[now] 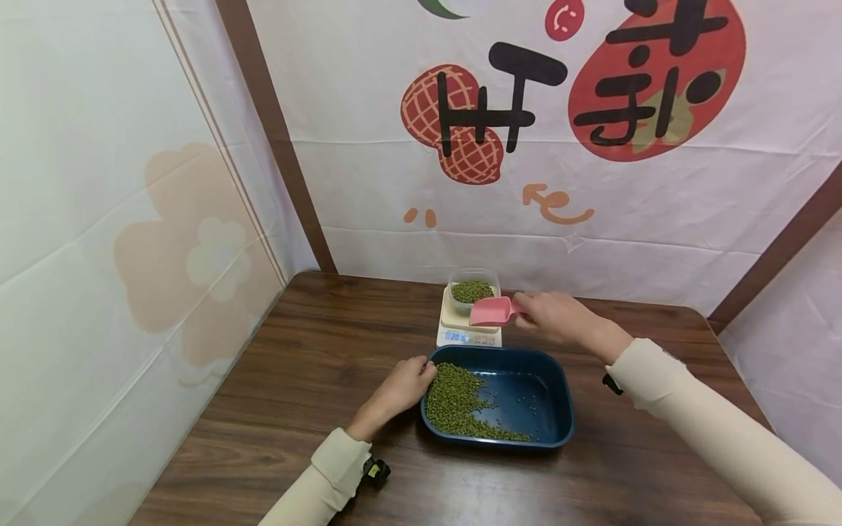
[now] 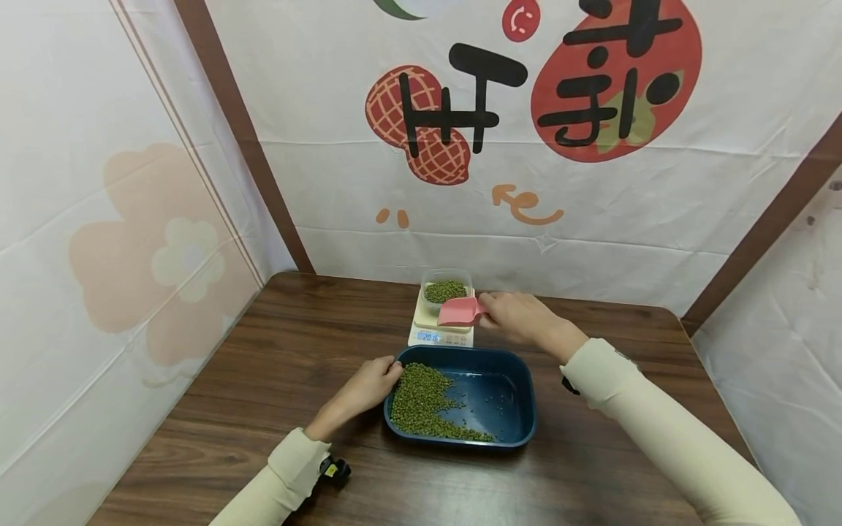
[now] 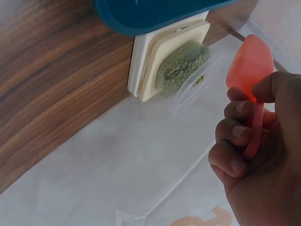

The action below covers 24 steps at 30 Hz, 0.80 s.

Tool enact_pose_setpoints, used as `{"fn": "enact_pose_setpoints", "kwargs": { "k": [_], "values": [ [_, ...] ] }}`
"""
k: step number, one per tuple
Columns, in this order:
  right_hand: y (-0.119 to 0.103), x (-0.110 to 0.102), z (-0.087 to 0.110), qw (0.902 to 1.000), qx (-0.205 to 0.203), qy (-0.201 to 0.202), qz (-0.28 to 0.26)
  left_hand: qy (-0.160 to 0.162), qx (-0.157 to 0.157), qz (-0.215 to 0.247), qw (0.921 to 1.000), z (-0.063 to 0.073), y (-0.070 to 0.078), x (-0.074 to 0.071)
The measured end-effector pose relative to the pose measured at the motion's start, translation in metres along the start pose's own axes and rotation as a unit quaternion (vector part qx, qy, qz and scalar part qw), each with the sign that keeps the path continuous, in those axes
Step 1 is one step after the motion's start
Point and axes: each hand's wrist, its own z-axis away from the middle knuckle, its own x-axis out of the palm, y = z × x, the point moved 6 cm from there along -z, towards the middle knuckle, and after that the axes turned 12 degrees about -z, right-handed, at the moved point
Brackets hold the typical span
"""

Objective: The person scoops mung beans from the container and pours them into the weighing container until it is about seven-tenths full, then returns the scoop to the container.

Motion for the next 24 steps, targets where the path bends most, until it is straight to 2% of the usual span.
{"fn": "enact_pose_setpoints", "kwargs": {
  "k": [2,3,6,8,11,14,15,19,24],
  "values": [
    [-0.004,0.002,0.003,1.0000,-0.002,-0.005,0.003,0.004,0.000,-0.002,1.0000,-0.001,-0.001,0.001],
    [-0.005,0.004,0.005,1.0000,-0.002,-0.008,0.003,0.009,0.010,-0.007,0.9999,-0.003,-0.004,0.004],
    [-0.010,0.009,0.010,0.9999,-0.005,-0.016,0.000,-0.007,-0.011,0.008,0.9999,0.001,0.003,-0.001],
    [-0.012,0.012,0.013,0.9997,-0.007,-0.021,-0.003,-0.003,-0.009,0.001,1.0000,0.000,-0.002,0.002],
    [-0.016,0.017,0.019,0.9995,-0.016,-0.028,-0.006,-0.014,-0.030,0.000,0.9994,0.006,0.009,-0.005],
    [-0.019,0.021,0.024,0.9992,-0.023,-0.031,-0.006,-0.013,-0.028,0.002,0.9995,0.010,0.017,-0.010],
    [-0.020,0.022,0.025,0.9991,-0.023,-0.034,-0.007,-0.010,-0.017,0.004,0.9998,0.009,0.014,-0.009],
    [-0.024,0.026,0.029,0.9988,-0.024,-0.041,-0.013,-0.005,-0.010,0.008,0.9999,0.010,0.015,-0.010],
    [-0.030,0.033,0.032,0.9978,-0.038,-0.045,-0.029,-0.008,-0.026,0.001,0.9996,0.011,0.019,-0.012]
  ]
}}
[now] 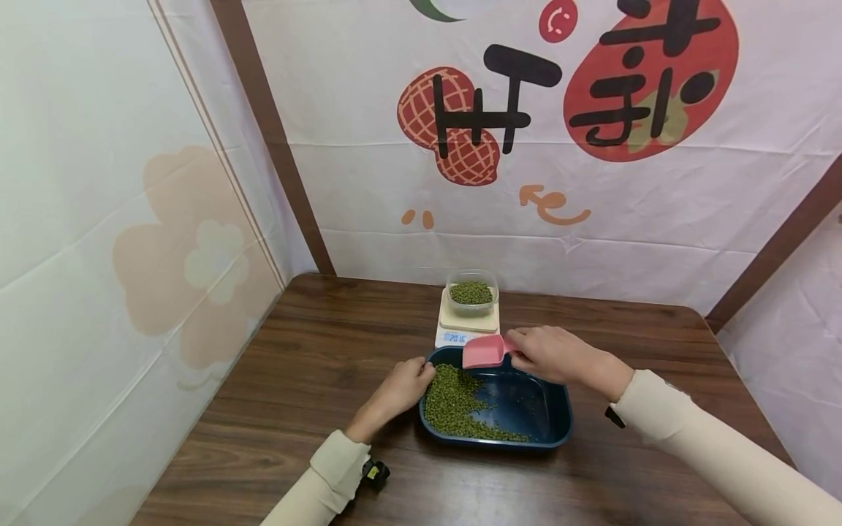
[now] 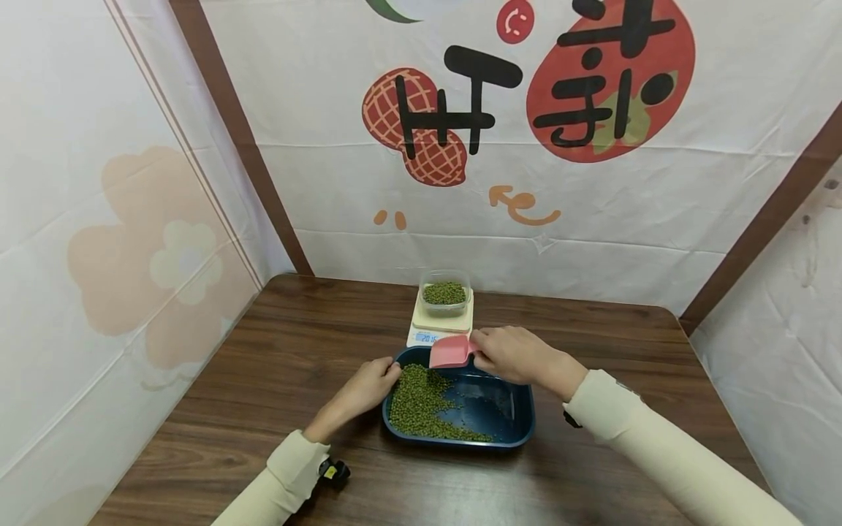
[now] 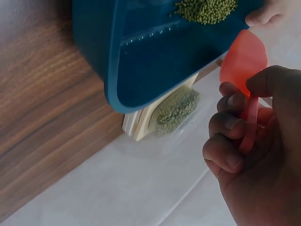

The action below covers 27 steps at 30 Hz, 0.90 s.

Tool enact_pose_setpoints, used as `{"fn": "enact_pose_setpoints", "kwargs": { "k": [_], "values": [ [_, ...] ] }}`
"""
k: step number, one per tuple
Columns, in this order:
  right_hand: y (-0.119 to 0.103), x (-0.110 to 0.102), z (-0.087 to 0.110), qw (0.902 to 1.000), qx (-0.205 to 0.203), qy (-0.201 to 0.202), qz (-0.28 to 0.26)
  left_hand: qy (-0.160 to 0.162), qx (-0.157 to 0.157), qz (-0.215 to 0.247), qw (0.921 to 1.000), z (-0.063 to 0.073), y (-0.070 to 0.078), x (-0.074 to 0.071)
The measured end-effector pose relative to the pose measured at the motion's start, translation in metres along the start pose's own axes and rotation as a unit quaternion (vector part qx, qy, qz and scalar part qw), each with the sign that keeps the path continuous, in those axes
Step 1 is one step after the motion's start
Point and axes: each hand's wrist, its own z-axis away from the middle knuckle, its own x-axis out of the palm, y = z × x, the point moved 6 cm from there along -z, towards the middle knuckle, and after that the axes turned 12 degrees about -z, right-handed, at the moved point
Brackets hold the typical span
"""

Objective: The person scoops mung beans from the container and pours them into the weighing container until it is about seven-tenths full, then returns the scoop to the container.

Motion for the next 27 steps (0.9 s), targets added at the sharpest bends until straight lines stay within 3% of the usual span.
{"fn": "enact_pose_setpoints", "kwargs": {
  "k": [5,11,15,20,27],
  "values": [
    [-0.004,0.009,0.000,0.9997,-0.008,-0.010,-0.020,0.003,-0.005,0.002,1.0000,-0.004,-0.006,0.003],
    [-0.007,0.023,-0.001,0.9988,-0.001,-0.026,-0.041,0.017,0.018,-0.016,0.9996,-0.014,-0.018,0.013],
    [-0.007,0.035,0.000,0.9980,0.000,-0.036,-0.052,-0.001,-0.004,0.005,1.0000,-0.009,-0.010,0.007],
    [-0.008,0.047,0.002,0.9975,0.001,-0.040,-0.059,0.013,0.013,-0.006,0.9998,-0.013,-0.014,0.011],
    [-0.011,0.055,0.003,0.9980,-0.021,-0.035,-0.049,0.003,0.007,0.009,0.9999,-0.001,0.000,0.000]
  ]
}}
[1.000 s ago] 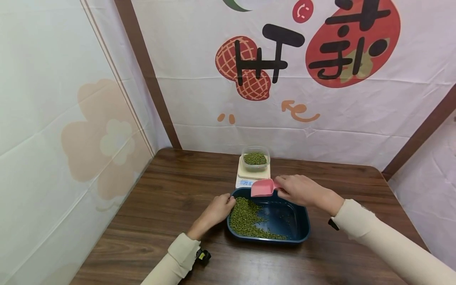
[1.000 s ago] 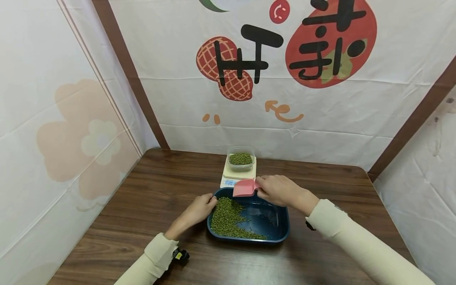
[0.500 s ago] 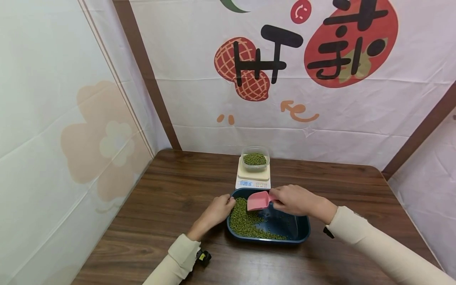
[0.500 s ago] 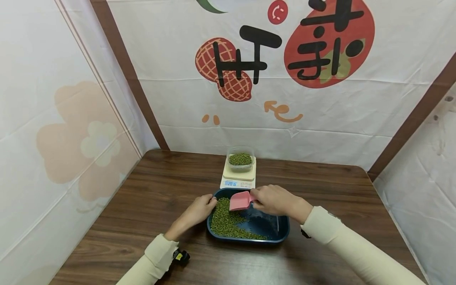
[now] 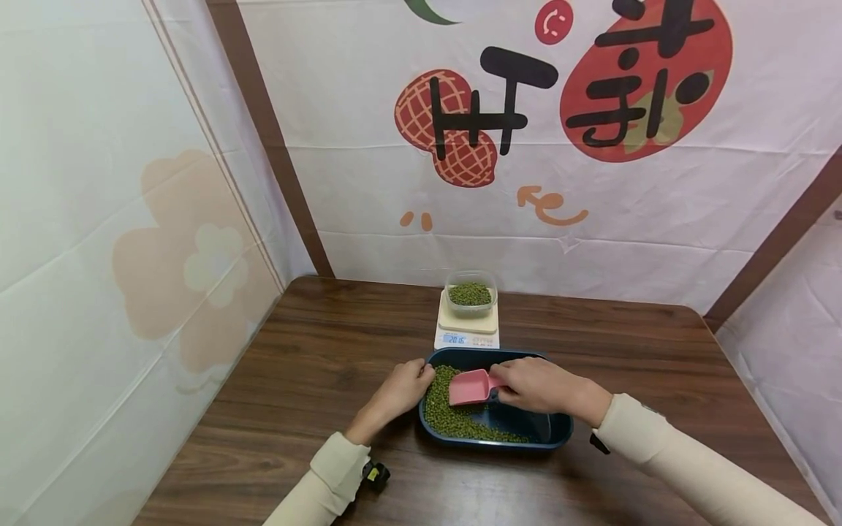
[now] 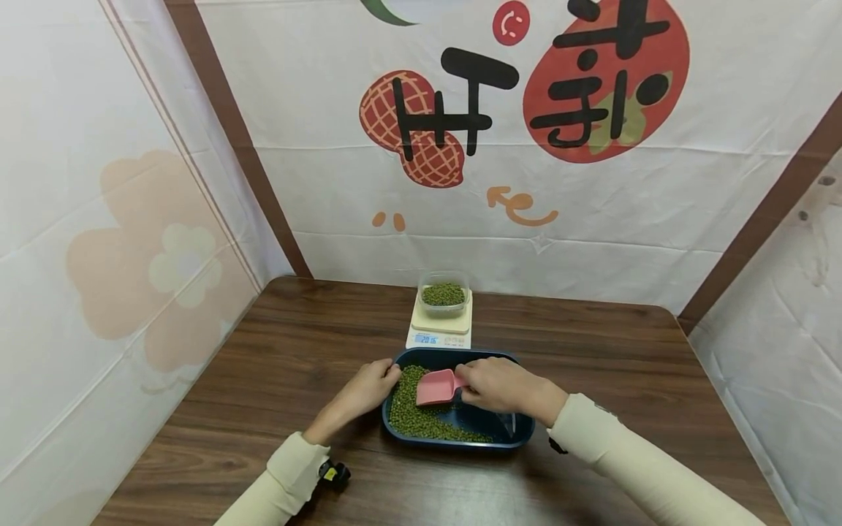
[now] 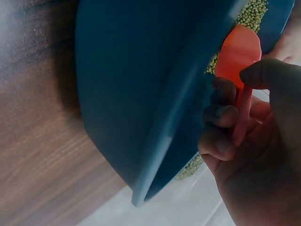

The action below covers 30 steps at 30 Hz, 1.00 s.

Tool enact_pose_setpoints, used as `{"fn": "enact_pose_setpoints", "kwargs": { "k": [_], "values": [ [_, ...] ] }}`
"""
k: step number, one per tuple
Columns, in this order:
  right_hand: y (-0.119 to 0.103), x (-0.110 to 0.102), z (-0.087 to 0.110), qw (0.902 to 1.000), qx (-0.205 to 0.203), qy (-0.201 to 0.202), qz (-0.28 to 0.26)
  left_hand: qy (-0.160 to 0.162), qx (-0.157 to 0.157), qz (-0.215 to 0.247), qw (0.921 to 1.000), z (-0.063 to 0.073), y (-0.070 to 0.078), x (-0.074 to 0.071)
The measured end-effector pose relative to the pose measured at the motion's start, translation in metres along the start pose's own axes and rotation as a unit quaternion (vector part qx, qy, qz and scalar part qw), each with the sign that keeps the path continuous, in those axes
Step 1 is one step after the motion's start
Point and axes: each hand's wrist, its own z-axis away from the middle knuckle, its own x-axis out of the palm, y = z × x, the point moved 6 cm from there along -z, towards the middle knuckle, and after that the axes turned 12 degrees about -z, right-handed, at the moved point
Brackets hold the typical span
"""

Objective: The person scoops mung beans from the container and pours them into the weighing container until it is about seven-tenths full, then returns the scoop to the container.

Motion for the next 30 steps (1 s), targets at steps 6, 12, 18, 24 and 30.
{"fn": "enact_pose_setpoints", "kwargs": {
  "k": [6,12,18,24,30],
  "values": [
    [-0.001,0.003,0.003,0.9994,-0.010,0.002,0.033,-0.011,-0.023,-0.003,0.9997,0.001,0.002,-0.003],
    [-0.001,0.008,0.006,0.9978,0.000,-0.008,0.066,0.000,-0.001,-0.013,0.9999,-0.005,-0.008,0.004],
    [0.002,0.013,0.009,0.9954,0.018,-0.025,0.091,-0.014,-0.027,-0.006,0.9995,0.001,0.004,-0.002],
    [0.005,0.017,0.011,0.9953,0.020,-0.032,0.089,-0.008,-0.035,-0.035,0.9987,0.002,0.008,-0.005],
    [0.004,0.018,0.015,0.9959,0.029,-0.037,0.078,0.003,-0.030,-0.047,0.9984,0.002,0.007,-0.007]
  ]
}}
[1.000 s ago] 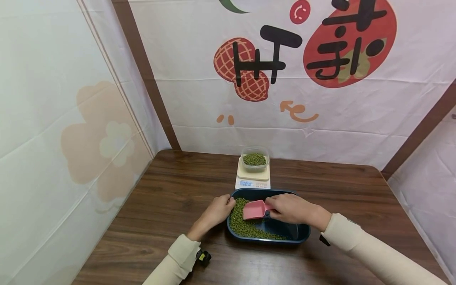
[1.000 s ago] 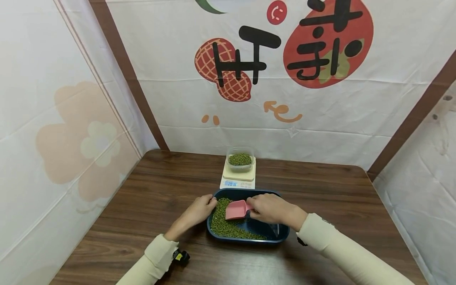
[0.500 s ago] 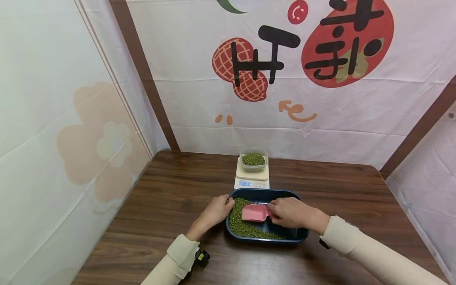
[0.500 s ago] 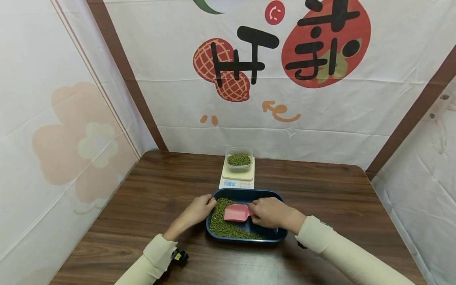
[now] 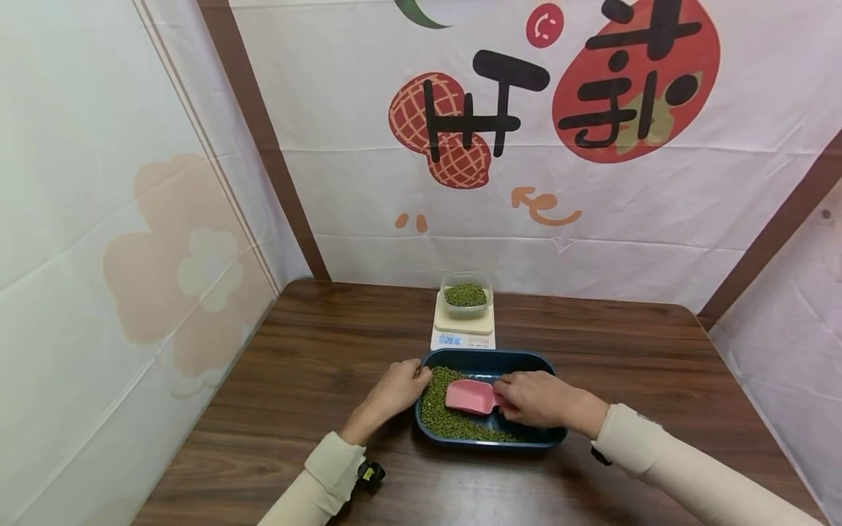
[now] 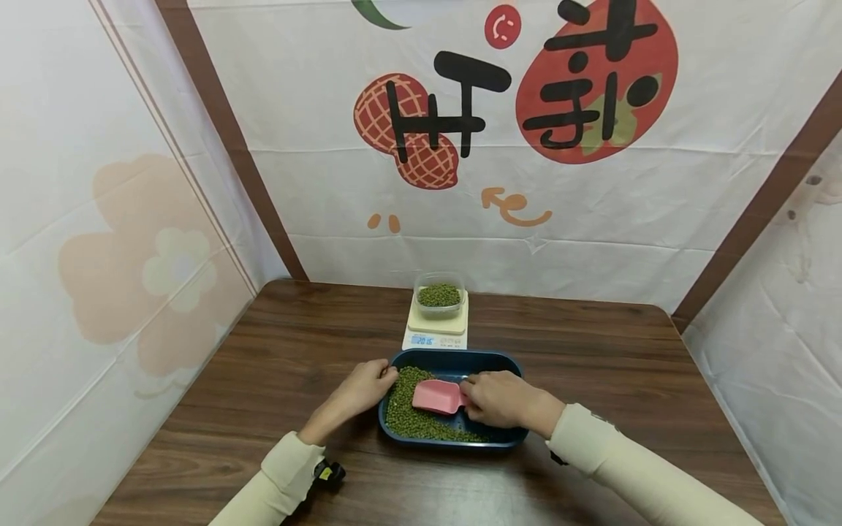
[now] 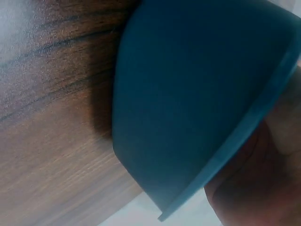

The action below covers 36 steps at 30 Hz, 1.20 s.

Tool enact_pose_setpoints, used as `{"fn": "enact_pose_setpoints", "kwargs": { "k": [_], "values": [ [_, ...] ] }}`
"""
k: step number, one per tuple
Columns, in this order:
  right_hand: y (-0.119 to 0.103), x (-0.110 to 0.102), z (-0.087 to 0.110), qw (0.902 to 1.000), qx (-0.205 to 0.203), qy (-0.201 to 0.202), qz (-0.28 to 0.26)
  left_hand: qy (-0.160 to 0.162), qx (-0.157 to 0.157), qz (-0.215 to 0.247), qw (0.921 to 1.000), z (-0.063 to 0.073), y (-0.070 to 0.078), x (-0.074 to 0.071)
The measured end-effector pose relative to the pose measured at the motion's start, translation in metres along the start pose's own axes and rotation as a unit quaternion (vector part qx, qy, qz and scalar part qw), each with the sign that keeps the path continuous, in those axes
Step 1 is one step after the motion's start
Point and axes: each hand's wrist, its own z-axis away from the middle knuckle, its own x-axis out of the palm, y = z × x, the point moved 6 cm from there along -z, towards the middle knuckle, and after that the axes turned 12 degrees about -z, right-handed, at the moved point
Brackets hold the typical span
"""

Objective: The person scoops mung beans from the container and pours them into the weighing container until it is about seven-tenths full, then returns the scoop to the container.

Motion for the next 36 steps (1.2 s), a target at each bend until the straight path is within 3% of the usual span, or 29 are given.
{"fn": "enact_pose_setpoints", "kwargs": {
  "k": [12,20,24,31,36],
  "values": [
    [-0.002,-0.014,0.002,0.9985,-0.027,0.047,-0.010,0.030,0.013,-0.039,0.9987,-0.002,0.000,-0.017],
    [0.004,-0.021,0.003,0.9980,0.013,0.053,-0.032,0.029,0.023,-0.045,0.9983,-0.013,-0.002,-0.028],
    [0.009,-0.026,0.005,0.9973,0.031,0.060,-0.028,0.037,0.045,-0.059,0.9966,-0.016,-0.002,-0.036],
    [0.014,-0.043,0.015,0.9913,0.013,0.127,-0.029,0.051,0.082,-0.096,0.9907,-0.022,-0.001,-0.048],
    [0.025,-0.057,0.023,0.9839,0.025,0.174,-0.033,0.055,0.092,-0.119,0.9871,-0.029,-0.002,-0.059]
  ]
}}
